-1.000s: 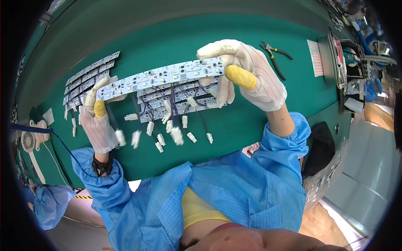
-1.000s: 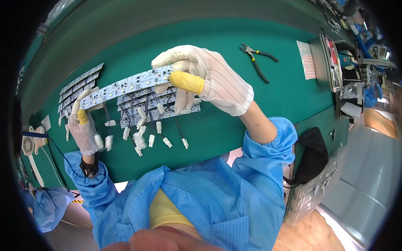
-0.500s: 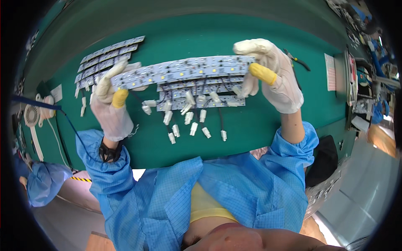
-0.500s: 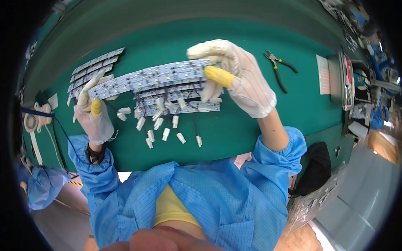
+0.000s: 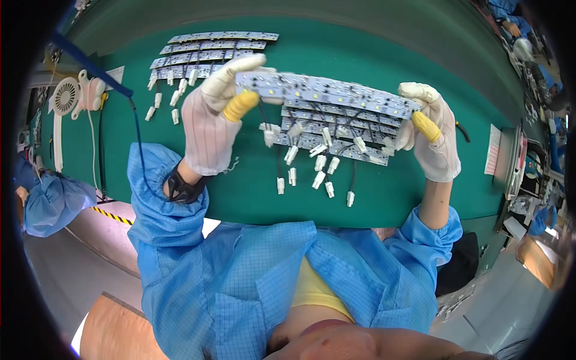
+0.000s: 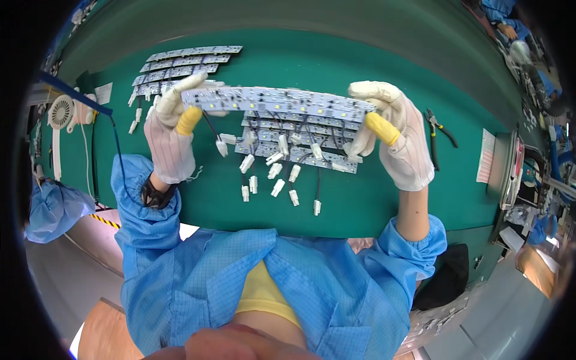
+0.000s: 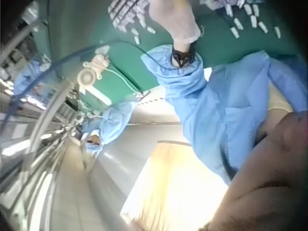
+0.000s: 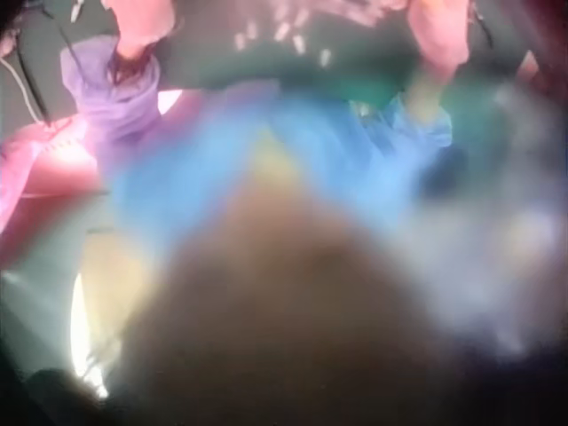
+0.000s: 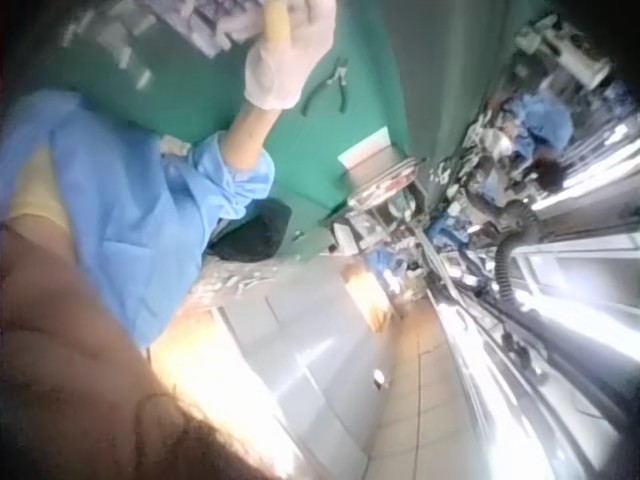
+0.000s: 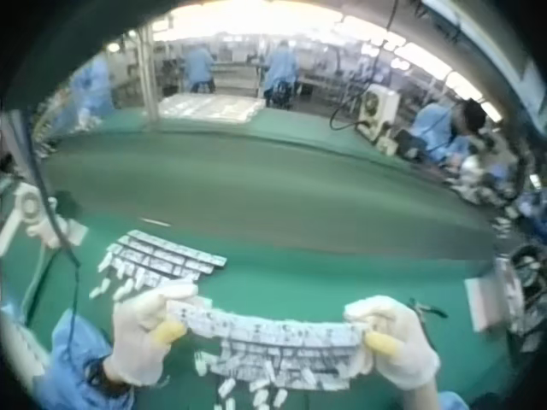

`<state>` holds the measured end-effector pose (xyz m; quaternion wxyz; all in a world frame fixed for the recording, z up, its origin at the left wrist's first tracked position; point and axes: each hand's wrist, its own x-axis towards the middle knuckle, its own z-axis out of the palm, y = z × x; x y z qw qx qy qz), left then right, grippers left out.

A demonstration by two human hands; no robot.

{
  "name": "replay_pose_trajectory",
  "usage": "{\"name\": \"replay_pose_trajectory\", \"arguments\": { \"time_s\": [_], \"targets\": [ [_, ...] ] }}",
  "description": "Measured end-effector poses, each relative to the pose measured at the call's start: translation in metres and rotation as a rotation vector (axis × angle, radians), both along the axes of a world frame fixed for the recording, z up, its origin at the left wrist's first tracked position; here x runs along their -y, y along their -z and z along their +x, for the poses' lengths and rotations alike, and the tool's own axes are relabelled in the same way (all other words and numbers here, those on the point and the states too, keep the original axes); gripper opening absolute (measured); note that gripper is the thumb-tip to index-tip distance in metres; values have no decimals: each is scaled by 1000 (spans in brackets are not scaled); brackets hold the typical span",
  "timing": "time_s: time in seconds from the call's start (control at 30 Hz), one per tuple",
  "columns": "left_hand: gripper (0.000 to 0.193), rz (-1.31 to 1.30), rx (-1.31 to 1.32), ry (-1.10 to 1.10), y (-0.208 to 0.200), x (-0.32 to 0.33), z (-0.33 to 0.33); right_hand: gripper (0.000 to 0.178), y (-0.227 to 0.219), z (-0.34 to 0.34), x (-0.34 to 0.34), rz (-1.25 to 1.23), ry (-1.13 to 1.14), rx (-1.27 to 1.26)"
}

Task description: The recorder is assembling and inspecting electronic components on printed circuit board strips at a workbench.

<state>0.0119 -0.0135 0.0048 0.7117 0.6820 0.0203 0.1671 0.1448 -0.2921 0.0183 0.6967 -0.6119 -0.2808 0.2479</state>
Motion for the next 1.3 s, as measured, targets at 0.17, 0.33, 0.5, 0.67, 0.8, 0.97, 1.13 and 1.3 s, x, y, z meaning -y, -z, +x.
{"name": "replay_pose_trajectory", "arguments": {
  "time_s": [0.17,0.33,0.5,0.67,0.8,0.97,1.13,1.3],
  "targets": [
    [49,361,-169,-131,-2,-5,5,47,-10,-8,-3,-35,-13,-24],
    [50,114,-19,-6,2,-3,-2,50,-6,-1,-3,-130,80,-35],
    [50,43,4,55,3,-1,1,54,-2,-3,1,-140,137,7],
    [42,187,-144,-93,0,3,7,67,-14,-11,-1,-77,25,-75],
    [40,273,-189,-138,4,-3,9,67,-19,-11,0,-33,-89,-121],
    [45,353,-179,-141,8,-6,13,49,-20,-9,2,-72,-112,-96],
    [49,63,89,-99,20,-6,1,46,-18,-2,-2,-263,59,-32],
    [45,23,59,61,13,-1,-2,57,-2,-1,-4,-262,89,-29]
  ]
}}
